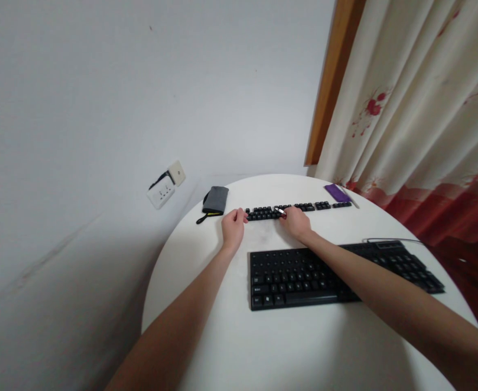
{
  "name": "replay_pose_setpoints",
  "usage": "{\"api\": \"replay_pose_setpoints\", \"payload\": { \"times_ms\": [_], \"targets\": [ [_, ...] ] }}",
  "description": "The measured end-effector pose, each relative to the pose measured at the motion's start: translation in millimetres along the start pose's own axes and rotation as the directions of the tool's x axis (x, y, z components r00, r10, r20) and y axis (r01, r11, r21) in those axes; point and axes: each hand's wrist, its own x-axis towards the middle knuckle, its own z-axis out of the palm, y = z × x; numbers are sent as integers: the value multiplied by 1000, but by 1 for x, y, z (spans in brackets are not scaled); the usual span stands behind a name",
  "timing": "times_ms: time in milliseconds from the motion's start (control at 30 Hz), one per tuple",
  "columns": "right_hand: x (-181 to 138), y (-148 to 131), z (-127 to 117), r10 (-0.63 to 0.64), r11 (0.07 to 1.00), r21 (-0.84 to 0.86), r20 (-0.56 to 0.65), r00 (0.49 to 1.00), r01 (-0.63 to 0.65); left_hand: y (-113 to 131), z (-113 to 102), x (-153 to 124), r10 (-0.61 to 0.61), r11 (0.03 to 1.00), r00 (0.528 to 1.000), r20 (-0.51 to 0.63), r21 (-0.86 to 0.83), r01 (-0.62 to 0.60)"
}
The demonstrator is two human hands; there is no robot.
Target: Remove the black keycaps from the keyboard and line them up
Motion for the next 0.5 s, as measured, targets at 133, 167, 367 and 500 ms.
{"api": "replay_pose_setpoints", "payload": {
  "times_ms": [133,167,367,500],
  "targets": [
    [0,2,-16,-9,998,59,-39,999,11,0,-1,0,2,1000,1000,-5,3,-2],
    [0,4,-24,-15,997,71,-58,998,19,0,-1,0,1,1000,1000,-6,4,-1],
    [-18,32,-75,-70,887,418,-303,950,198,3,-1,0,0,1000,1000,-11,14,0],
    [-44,55,-86,-88,792,489,-500,861,365,3,-2,0,8,999,1000,-20,32,-8]
  ]
}}
